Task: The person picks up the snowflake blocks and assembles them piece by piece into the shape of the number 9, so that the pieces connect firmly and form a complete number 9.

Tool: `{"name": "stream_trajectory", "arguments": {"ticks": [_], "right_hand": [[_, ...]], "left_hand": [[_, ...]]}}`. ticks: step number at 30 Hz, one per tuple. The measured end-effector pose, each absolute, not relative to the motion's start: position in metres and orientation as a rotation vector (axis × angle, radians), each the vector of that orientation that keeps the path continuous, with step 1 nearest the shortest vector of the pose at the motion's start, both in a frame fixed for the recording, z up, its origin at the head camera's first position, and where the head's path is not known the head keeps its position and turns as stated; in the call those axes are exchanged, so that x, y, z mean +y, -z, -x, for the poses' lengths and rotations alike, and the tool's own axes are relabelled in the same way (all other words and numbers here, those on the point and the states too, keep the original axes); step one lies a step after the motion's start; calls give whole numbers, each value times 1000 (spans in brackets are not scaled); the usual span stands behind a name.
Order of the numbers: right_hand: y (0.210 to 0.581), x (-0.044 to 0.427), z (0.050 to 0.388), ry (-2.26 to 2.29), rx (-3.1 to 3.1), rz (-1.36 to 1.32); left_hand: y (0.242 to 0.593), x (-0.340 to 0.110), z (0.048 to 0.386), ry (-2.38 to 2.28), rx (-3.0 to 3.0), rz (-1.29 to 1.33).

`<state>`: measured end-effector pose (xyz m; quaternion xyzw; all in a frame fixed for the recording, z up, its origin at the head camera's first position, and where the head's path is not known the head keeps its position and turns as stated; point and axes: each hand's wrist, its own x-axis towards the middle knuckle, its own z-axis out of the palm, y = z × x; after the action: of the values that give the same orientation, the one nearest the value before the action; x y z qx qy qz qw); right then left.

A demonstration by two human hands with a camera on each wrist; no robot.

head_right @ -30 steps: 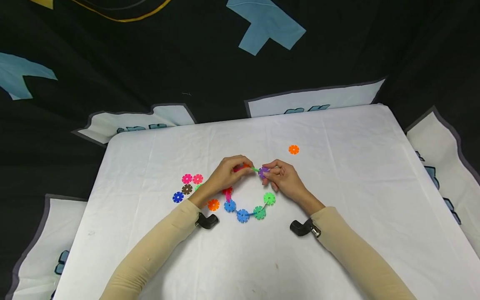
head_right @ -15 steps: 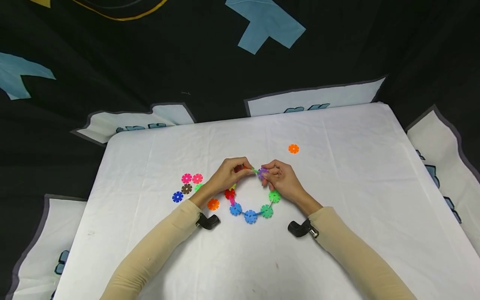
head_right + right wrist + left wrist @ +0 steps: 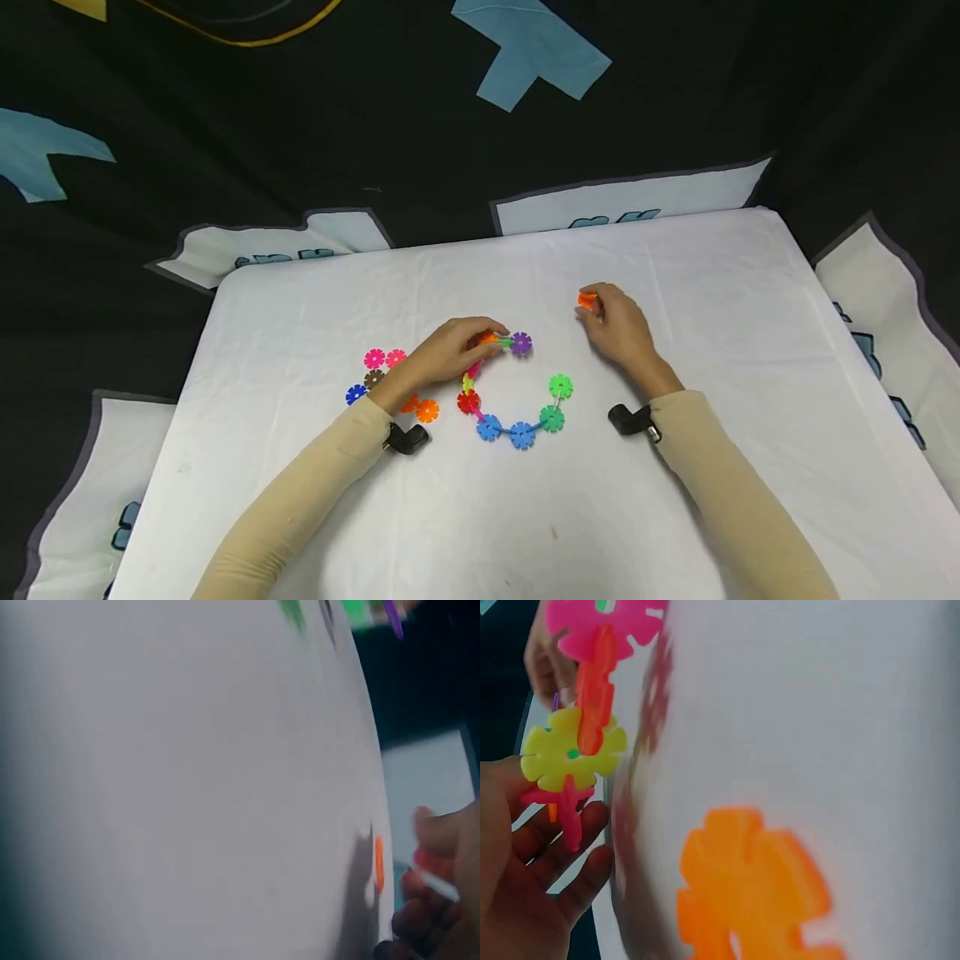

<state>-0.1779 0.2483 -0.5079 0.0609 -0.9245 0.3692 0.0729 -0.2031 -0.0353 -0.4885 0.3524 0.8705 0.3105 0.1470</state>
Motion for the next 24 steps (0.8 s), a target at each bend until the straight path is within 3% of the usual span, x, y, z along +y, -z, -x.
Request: {"name": "stream_trajectory", "arguments": {"ticks": [17,24], "right_hand": [[512,267,189,-1005,-2978,-2],[512,262,177,-1102,-2875,-189]], "left_hand": [[489,-25,202,-1001,2424,-1059],[491,-25,203,-1073,2429,-1067]]}}
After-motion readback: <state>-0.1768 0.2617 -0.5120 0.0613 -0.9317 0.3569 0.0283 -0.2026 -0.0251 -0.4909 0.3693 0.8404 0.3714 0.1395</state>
